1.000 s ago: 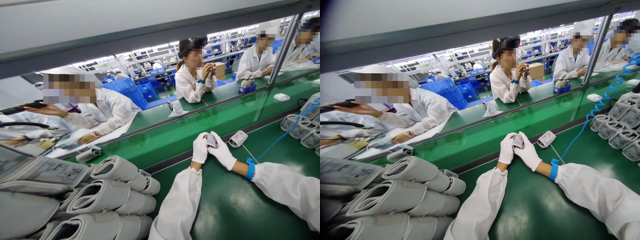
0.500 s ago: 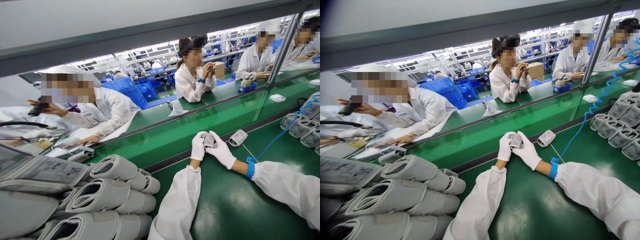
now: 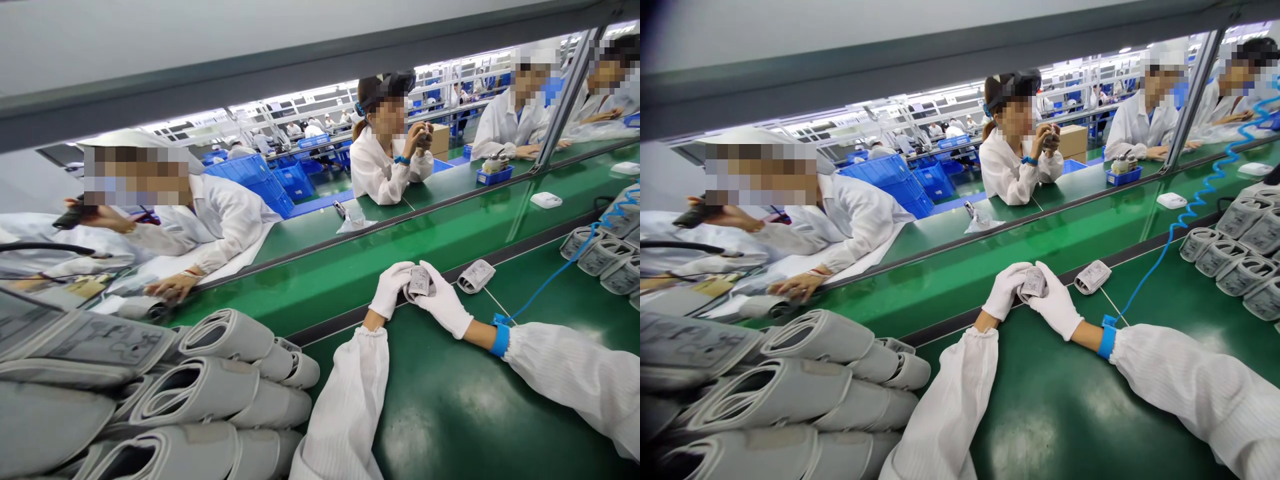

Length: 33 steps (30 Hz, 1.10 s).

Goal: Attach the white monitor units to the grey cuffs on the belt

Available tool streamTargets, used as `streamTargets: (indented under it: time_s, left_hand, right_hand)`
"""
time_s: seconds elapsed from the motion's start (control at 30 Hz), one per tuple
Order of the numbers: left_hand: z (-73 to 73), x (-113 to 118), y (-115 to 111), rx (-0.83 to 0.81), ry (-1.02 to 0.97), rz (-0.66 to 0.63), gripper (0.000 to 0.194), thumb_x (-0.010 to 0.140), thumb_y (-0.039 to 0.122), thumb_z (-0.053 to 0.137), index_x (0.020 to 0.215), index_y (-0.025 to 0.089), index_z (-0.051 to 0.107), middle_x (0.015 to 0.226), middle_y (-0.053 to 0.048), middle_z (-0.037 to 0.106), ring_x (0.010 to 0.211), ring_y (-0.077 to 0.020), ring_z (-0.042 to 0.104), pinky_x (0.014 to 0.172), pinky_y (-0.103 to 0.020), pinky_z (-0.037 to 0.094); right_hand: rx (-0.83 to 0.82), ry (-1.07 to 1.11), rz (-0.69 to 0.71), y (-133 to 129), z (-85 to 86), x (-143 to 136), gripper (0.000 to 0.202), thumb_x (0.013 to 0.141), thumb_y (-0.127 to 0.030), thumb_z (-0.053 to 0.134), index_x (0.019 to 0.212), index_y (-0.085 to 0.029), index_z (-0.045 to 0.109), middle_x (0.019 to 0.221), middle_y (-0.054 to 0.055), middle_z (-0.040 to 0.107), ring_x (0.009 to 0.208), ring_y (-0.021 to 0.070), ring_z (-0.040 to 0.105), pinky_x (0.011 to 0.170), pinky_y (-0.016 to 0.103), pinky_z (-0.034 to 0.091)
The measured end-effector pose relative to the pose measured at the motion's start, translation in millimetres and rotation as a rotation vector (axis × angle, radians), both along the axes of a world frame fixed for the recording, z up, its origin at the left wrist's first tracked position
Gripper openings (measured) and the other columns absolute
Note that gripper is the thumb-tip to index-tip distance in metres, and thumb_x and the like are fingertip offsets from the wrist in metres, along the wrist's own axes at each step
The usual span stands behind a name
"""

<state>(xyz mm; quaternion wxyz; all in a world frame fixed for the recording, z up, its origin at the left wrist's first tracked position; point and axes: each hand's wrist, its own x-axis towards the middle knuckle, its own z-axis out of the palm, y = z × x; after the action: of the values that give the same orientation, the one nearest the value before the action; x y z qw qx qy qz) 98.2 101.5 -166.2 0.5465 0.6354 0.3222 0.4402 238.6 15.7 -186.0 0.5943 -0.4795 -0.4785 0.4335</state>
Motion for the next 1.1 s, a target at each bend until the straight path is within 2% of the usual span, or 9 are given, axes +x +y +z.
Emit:
streamTargets:
  time_s: [0.2,0.6,0.83,1.1]
  left_hand:
    - [-1.1,0.6,0.7,0.021,0.035,0.033,0.027,0.078,0.035,0.073,0.097,0.017,0.077,0.108,-0.009,0.076,0.103,-0.0259,0.069,0.095,-0.038,0.054]
    - [-3.4,4.0,1.7,0.016,0.011,0.120,0.023,0.072,0.036,0.074,0.085,0.016,0.074,0.093,-0.007,0.074,0.088,-0.0218,0.067,0.082,-0.034,0.053]
    - [-5.7,5.1,3.0,0.025,0.007,0.146,0.022,0.071,0.035,0.072,0.083,0.017,0.073,0.090,-0.007,0.074,0.086,-0.0221,0.068,0.081,-0.035,0.054]
    - [-8.4,5.5,5.3,0.047,0.016,0.167,0.021,0.072,0.036,0.069,0.081,0.017,0.073,0.089,-0.007,0.074,0.087,-0.0226,0.068,0.081,-0.035,0.053]
  right_hand:
    - [-0.006,-0.019,-0.013,-0.2,-0.2,0.2,0.093,0.071,-0.027,0.077,0.157,-0.021,0.042,0.146,0.009,0.060,0.133,0.0274,0.060,0.117,0.041,0.047]
    - [-0.020,-0.043,0.001,-0.8,1.0,2.4,0.094,0.070,-0.026,0.077,0.157,-0.021,0.043,0.145,0.009,0.062,0.131,0.0272,0.061,0.117,0.042,0.046]
    - [-0.033,-0.064,0.006,-1.6,1.8,2.6,0.091,0.071,-0.025,0.076,0.157,-0.022,0.044,0.142,0.008,0.064,0.128,0.0264,0.063,0.116,0.042,0.047]
    - [-0.033,-0.077,0.000,-2.1,4.8,2.2,0.091,0.070,-0.026,0.074,0.157,-0.019,0.045,0.141,0.009,0.064,0.128,0.0266,0.062,0.116,0.041,0.046]
